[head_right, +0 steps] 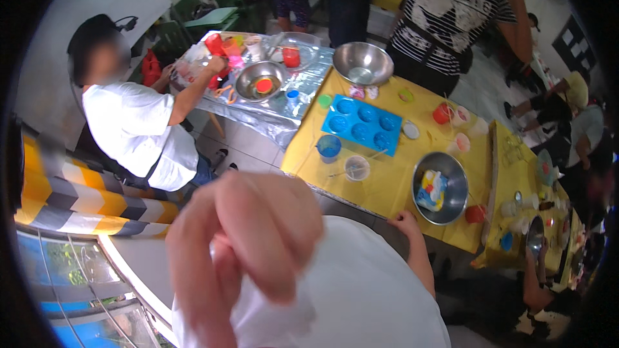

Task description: The person prepares a candy-making activity by handling a blue silicone mold, a wooden stick, and small plastic cups containing colored liquids. They place the stick into a cup and interact with the mold and other materials on a yellow table in a busy workshop setting.

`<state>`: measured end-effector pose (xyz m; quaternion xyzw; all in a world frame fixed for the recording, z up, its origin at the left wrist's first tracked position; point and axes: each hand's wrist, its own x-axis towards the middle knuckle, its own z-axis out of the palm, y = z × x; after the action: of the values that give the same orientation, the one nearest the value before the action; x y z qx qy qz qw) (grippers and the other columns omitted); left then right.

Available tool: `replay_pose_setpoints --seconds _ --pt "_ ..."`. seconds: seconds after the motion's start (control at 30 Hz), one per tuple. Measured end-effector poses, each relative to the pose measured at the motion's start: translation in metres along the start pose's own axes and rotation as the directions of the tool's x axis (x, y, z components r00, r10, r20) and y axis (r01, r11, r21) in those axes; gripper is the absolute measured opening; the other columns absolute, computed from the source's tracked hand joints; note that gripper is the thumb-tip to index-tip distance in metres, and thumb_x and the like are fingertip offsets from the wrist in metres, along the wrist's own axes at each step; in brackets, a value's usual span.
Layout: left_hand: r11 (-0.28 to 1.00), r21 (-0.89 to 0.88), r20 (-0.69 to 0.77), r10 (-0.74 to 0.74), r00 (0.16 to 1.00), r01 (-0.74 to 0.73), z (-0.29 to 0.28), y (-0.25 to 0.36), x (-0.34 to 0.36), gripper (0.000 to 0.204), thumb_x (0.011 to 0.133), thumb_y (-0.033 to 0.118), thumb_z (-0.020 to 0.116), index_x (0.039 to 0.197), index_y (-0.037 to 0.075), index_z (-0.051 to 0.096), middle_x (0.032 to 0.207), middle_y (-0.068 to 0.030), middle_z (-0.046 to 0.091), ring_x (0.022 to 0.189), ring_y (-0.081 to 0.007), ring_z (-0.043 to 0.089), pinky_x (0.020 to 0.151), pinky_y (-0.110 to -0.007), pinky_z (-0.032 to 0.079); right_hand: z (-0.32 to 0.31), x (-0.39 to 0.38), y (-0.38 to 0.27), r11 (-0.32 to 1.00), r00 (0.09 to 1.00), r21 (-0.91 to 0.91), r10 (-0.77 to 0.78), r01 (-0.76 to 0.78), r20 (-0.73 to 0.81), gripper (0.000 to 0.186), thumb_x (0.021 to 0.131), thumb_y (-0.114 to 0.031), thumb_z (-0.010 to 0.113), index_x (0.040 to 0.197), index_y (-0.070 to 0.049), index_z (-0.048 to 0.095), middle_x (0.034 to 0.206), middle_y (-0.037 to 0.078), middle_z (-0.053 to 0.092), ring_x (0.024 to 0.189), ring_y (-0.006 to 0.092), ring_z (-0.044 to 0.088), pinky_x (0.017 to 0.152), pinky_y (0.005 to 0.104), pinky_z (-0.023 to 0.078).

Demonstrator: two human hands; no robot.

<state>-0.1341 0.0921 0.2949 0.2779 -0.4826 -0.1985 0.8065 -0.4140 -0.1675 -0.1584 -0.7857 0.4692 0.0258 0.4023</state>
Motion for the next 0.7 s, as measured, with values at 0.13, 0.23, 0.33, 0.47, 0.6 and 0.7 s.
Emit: replay_pose_setpoints --seconds 0.13,0.23,0.33,0.47,0.6,0.7 --pt "0.934 -0.358 -0.193 -0.080 0.978 0.006 0.067 0.003 -0.008 0.020 0.095 0.028 0.054 0.094 0.010 0.063 0.078 -0.0094 0.059 0.059 -0.0173 0.051 0.049 -0.027 0.039 0.004 0.005 0.021 1.000 1.000 0.002 0.009 -0.009 -0.030 0.036 0.062 -0.027 0.083 0.063 -0.004 0.056 0.062 0.005 0.057 0.059 0.0159 0.053 0.056 0.0334 0.044" --pt "0.706 -0.688 0.074 0.301 0.951 -0.170 0.063 -0.041 0.001 0.029 0.093 0.033 0.056 0.096 0.006 0.065 0.082 -0.0118 0.058 0.065 -0.0173 0.052 0.051 -0.026 0.040 0.012 0.015 0.000 1.000 1.000 -0.010 0.004 -0.004 -0.004 0.035 0.062 -0.027 0.083 0.063 -0.003 0.057 0.063 0.005 0.058 0.059 0.0162 0.054 0.057 0.0334 0.046" --pt "0.464 -0.881 0.180 0.508 0.843 -0.092 0.063 -0.064 0.003 0.032 0.093 0.036 0.057 0.095 0.005 0.066 0.086 -0.0127 0.056 0.067 -0.0174 0.053 0.054 -0.025 0.041 0.009 0.009 0.005 0.997 0.997 0.030 0.073 -0.073 0.000 0.033 0.063 -0.027 0.082 0.064 -0.003 0.059 0.065 0.006 0.060 0.060 0.0162 0.056 0.058 0.0329 0.047" --pt "0.397 -0.913 0.308 0.526 0.793 0.091 0.072 -0.076 0.003 0.030 0.092 0.034 0.057 0.093 0.005 0.065 0.087 -0.0116 0.055 0.068 -0.0171 0.053 0.055 -0.025 0.041 0.006 0.002 0.006 0.988 0.991 0.081 0.132 -0.131 -0.013 0.033 0.062 -0.027 0.082 0.067 -0.002 0.061 0.067 0.008 0.063 0.063 0.0183 0.059 0.060 0.0336 0.048" --pt "0.418 -0.880 0.417 0.456 0.786 0.224 0.084 -0.081 0.005 0.028 0.092 0.032 0.057 0.091 0.005 0.062 0.085 -0.0102 0.055 0.069 -0.0166 0.053 0.055 -0.025 0.041 0.010 0.007 0.013 0.994 0.997 0.075 0.081 -0.080 -0.015 0.032 0.061 -0.027 0.081 0.069 -0.002 0.062 0.069 0.009 0.064 0.064 0.0203 0.061 0.063 0.0347 0.049" --pt "0.416 -0.855 0.478 0.403 0.780 0.309 0.091 -0.083 0.006 0.026 0.092 0.031 0.057 0.089 0.004 0.061 0.084 -0.0091 0.055 0.070 -0.0163 0.053 0.056 -0.025 0.041 0.011 0.005 0.000 0.993 0.995 0.075 0.094 -0.092 -0.026 0.031 0.062 -0.027 0.079 0.070 -0.002 0.063 0.070 0.010 0.064 0.066 0.0217 0.062 0.065 0.0353 0.049"
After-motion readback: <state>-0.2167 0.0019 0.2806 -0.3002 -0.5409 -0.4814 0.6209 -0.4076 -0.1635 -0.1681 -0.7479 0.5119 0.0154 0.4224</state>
